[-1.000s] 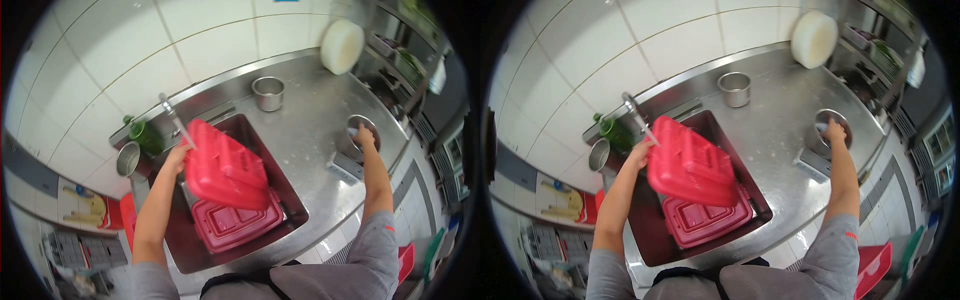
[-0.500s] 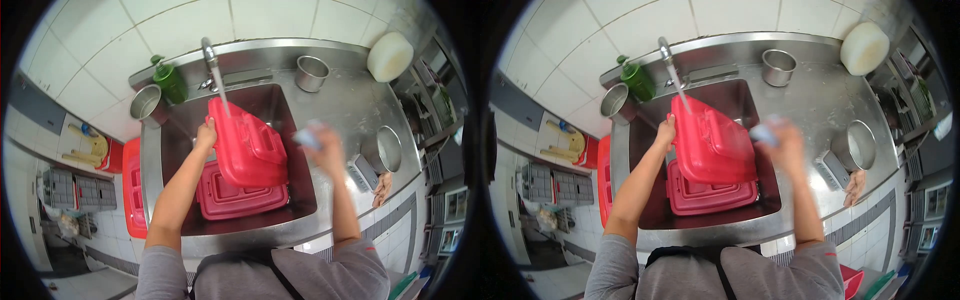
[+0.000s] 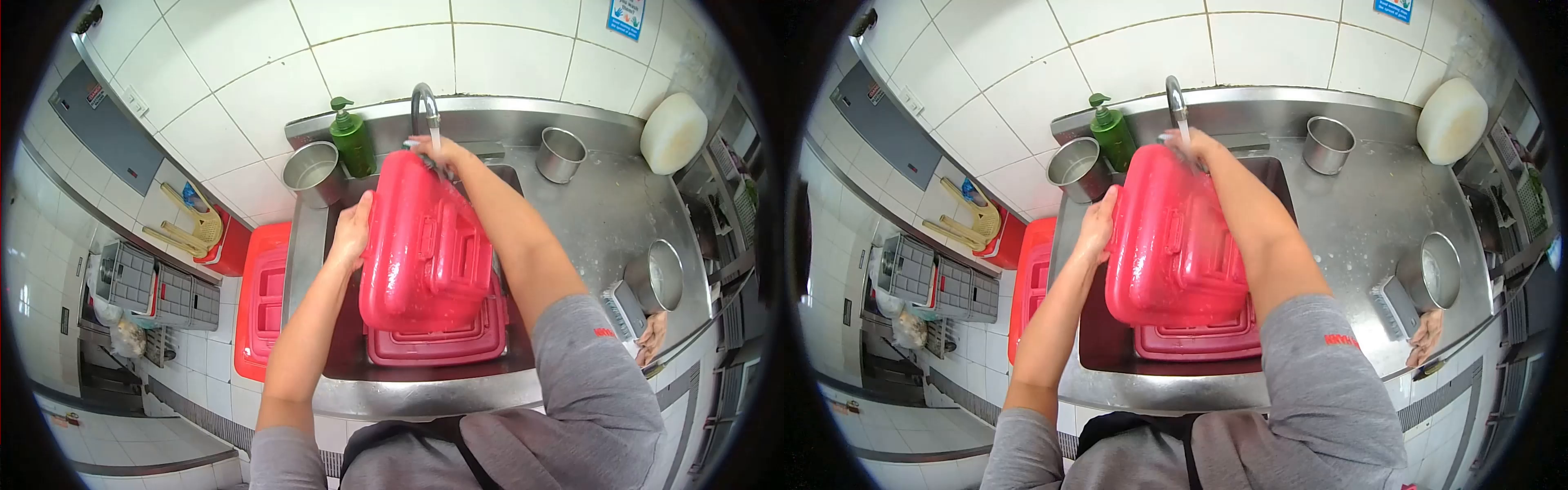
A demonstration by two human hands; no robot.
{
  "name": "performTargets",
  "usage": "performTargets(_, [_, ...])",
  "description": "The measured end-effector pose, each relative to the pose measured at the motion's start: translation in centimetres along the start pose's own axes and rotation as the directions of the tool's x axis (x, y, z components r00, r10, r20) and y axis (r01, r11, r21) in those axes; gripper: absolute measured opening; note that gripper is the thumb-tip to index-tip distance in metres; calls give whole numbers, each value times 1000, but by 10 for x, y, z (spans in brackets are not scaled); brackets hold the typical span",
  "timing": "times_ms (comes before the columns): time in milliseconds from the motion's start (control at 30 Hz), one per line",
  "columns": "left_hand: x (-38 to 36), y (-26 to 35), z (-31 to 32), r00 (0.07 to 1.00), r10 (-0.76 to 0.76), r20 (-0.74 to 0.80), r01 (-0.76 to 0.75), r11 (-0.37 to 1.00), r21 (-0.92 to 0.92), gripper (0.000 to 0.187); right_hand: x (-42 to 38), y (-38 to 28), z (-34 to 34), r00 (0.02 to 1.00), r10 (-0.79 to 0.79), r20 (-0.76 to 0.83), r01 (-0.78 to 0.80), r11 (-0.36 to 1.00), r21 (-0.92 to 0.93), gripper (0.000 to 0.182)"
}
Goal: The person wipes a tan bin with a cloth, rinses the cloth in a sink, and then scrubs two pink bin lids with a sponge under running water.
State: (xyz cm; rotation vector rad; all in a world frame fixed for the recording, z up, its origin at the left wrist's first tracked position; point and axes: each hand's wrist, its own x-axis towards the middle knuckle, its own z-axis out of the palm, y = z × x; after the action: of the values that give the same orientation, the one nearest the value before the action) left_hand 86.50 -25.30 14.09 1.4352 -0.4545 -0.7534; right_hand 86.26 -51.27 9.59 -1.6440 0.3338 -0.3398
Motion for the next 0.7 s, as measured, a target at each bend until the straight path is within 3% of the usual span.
performTargets(67, [15,9,3,993,85,77,-89,995,51,48,-15,-49,-1,992,16,-125,-52,955,-294,29])
performTargets(100, [14,21,12,996,85,19,-87,986,145,49,-20,-46,4,991,19,-134,-59,953,-296,29])
performTargets(133, [24,23,14,998,63,9,-64,992,106,49,-29,-36,15,927,-225,-301,118,935,-333,25])
performTargets(167, [35,23,13,999,43,-3,-43,997,68,49,-41,-27,30,778,-450,-439,278,873,-402,21])
performTargets(200, [49,17,11,998,55,21,-56,997,62,49,-69,-29,56,578,-690,-436,301,676,-673,20])
performTargets(233, [49,22,13,998,51,23,-52,997,64,49,-96,-36,75,352,-876,-329,231,422,-877,20])
performTargets(267, [46,29,15,999,38,21,-41,988,151,49,-106,-45,77,354,-873,-335,230,428,-874,20])
performTargets(300, [45,33,13,1000,20,15,-23,971,240,49,-115,-51,81,414,-879,-235,315,381,-869,20])
performTargets(333, [55,22,5,992,103,71,-122,932,341,53,-120,-52,86,463,-876,-133,401,341,-850,22])
performTargets(367, [56,12,2,993,93,69,-111,929,352,53,-111,-49,81,468,-872,-146,399,355,-845,22])
performTargets(433, [61,-6,0,980,179,88,-200,865,460,56,-75,-44,53,694,-682,-231,214,502,-838,24])
performTargets(467, [63,-14,-5,971,223,80,-235,854,465,57,-65,-41,48,696,-679,-233,213,505,-836,24])
performTargets(533, [61,-19,-9,974,220,50,-217,855,472,56,-58,-41,44,693,-512,-508,-150,586,-796,24])
performTargets(567, [61,-20,-10,975,219,21,-203,855,477,56,-62,-35,50,692,-513,-508,-154,583,-798,24])
performTargets(633, [64,-20,-14,985,172,-9,-151,885,440,56,-94,-26,86,606,-745,-280,-80,293,-953,25])
performTargets(700, [63,-18,-21,991,127,-44,-99,909,405,56,-133,-30,113,780,-615,-114,61,256,-965,33])
